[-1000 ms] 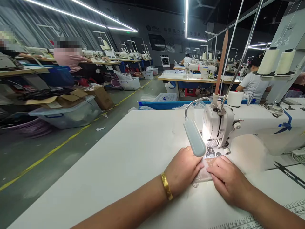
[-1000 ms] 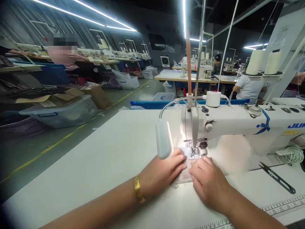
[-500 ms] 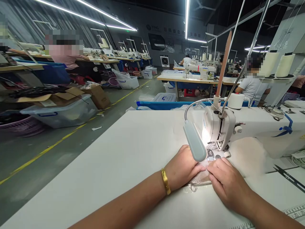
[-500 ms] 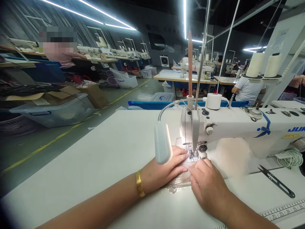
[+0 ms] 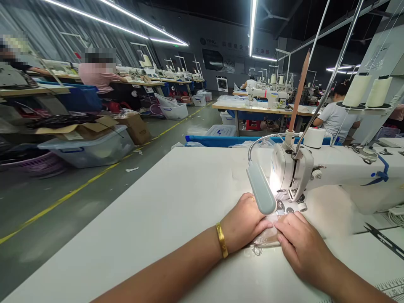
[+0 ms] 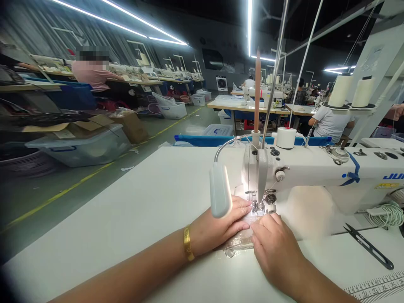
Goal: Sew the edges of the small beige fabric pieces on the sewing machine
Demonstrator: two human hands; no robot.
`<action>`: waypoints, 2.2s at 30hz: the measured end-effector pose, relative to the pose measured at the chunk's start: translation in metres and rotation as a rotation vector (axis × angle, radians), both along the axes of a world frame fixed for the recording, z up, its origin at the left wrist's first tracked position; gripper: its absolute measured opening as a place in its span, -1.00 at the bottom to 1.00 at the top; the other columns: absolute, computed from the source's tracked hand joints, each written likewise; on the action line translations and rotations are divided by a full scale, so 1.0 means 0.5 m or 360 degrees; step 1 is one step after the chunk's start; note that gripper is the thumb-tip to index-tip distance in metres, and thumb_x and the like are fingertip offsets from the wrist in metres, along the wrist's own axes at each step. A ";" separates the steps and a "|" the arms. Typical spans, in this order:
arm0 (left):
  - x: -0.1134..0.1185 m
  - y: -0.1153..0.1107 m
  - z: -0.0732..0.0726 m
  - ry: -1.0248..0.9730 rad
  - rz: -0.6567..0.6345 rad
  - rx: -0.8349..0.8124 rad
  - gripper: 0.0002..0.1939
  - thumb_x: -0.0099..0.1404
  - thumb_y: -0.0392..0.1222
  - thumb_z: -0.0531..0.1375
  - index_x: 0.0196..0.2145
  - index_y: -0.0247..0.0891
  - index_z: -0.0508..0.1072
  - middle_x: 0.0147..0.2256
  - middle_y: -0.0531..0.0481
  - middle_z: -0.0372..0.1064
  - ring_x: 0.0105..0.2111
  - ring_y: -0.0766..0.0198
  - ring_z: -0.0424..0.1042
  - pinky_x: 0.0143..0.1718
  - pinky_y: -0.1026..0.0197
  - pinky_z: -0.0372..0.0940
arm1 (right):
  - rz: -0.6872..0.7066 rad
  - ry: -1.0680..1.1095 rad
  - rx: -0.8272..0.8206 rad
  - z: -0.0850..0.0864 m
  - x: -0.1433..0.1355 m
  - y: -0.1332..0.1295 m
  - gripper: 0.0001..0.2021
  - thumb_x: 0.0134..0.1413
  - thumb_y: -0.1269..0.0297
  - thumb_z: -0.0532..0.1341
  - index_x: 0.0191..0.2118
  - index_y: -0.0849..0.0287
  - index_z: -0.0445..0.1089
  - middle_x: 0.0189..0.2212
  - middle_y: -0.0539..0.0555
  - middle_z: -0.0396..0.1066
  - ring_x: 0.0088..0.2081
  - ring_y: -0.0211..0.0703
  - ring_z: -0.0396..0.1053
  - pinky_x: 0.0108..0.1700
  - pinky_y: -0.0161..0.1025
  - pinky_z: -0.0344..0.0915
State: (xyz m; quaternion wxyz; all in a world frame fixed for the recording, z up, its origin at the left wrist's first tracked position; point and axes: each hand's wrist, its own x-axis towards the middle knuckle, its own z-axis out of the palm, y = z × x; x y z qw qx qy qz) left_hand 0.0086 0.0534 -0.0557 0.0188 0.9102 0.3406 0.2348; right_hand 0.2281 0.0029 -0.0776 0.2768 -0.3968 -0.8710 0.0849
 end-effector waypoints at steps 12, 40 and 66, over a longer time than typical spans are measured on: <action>0.005 -0.018 -0.003 0.0033 -0.0027 0.0001 -0.84 0.49 -0.27 0.14 -0.20 -0.23 0.54 -0.17 -0.07 0.55 -0.13 0.08 0.49 -0.04 0.02 0.35 | -0.0018 -0.0038 0.0079 -0.003 0.000 0.009 -0.78 0.34 0.50 0.02 -0.15 0.14 0.39 -0.38 0.06 0.30 -0.33 -0.04 0.22 -0.29 -0.11 0.22; 0.003 -0.023 -0.003 -0.0079 -0.0146 -0.0044 -0.77 0.48 -0.34 0.08 -0.29 -0.23 0.50 -0.30 -0.02 0.49 -0.30 0.19 0.42 -0.24 0.14 0.25 | -0.0039 -0.0037 0.0085 0.005 0.013 0.012 -0.72 0.39 0.47 0.01 0.00 0.08 0.41 -0.34 0.08 0.37 -0.30 -0.04 0.29 -0.28 -0.10 0.28; 0.006 -0.019 -0.008 -0.0108 -0.0153 -0.0003 -0.75 0.50 -0.33 0.09 -0.28 -0.22 0.54 -0.26 -0.04 0.52 -0.23 0.16 0.46 -0.19 0.11 0.30 | -0.0047 -0.0096 0.0162 0.003 0.013 0.014 -0.69 0.36 0.49 0.00 0.02 0.09 0.42 -0.37 0.08 0.38 -0.34 -0.03 0.29 -0.33 -0.13 0.26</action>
